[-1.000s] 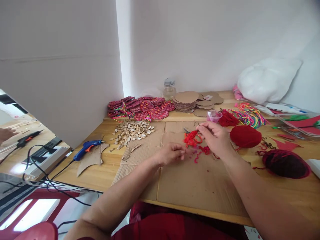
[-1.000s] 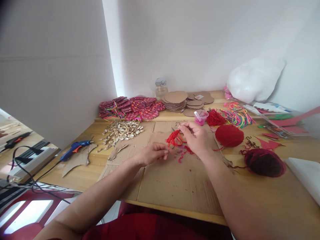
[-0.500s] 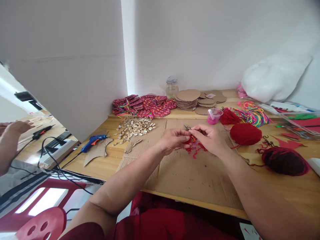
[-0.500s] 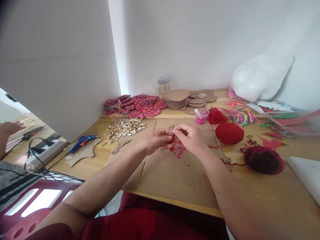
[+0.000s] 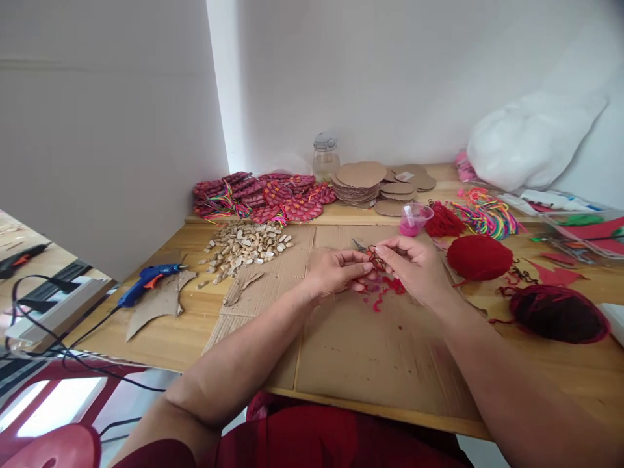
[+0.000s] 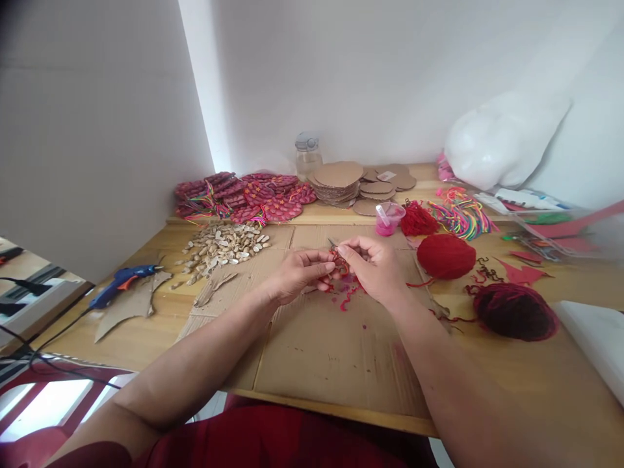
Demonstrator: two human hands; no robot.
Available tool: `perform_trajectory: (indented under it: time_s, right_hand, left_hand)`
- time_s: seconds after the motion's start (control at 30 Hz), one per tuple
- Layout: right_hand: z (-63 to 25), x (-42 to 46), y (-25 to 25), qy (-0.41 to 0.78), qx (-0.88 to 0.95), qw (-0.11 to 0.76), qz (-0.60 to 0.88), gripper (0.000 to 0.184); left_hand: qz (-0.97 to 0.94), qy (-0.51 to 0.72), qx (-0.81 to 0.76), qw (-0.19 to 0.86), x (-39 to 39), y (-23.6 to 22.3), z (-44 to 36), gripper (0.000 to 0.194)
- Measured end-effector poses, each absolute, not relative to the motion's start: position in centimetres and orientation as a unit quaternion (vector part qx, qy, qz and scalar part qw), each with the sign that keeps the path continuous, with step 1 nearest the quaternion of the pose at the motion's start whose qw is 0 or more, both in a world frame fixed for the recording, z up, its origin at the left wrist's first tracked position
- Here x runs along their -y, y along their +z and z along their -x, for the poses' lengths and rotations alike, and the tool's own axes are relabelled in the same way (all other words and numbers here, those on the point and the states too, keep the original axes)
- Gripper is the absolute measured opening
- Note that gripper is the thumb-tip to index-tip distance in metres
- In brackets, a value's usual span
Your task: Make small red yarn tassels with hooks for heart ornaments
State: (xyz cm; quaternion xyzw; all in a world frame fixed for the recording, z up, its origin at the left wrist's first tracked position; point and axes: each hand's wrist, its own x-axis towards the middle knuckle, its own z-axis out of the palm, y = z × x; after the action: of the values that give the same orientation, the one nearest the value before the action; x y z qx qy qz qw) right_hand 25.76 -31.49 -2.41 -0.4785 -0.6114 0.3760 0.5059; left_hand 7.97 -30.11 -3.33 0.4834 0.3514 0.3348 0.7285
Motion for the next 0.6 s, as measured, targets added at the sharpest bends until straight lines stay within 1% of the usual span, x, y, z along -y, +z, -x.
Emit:
perform_trajectory:
  time_s: [0.13, 0.23, 0.4, 0.6]
  right_hand:
    - [-25.96, 31.12, -2.88, 0.354, 0.608, 0.508, 0.497, 0.027]
    - [-26.09, 30.91, -3.16, 0.366, 0.583, 0.523, 0.502, 0.025]
    - [-26.19, 30.88, -3.14, 0.372, 0.541, 0.557, 0.509, 0.023]
    - [-25.86, 30.98, -2.64, 0.385, 0.511, 0.603, 0.477, 0.016]
  left_hand:
    - [-0.490, 0.334, -0.355, 0.723, 30.05, -3.74, -7.71, 0.040]
    - [-0.479, 0.355, -0.362, 0.717, 30.11, -3.82, -7.41, 0.040]
    - [-0.422, 0.405, -0.319, 0.745, 30.26, -3.82, -7.37, 0.038]
    - [-0.391, 0.430, -0.289, 0.761, 30.26, -3.87, -7.43, 0.046]
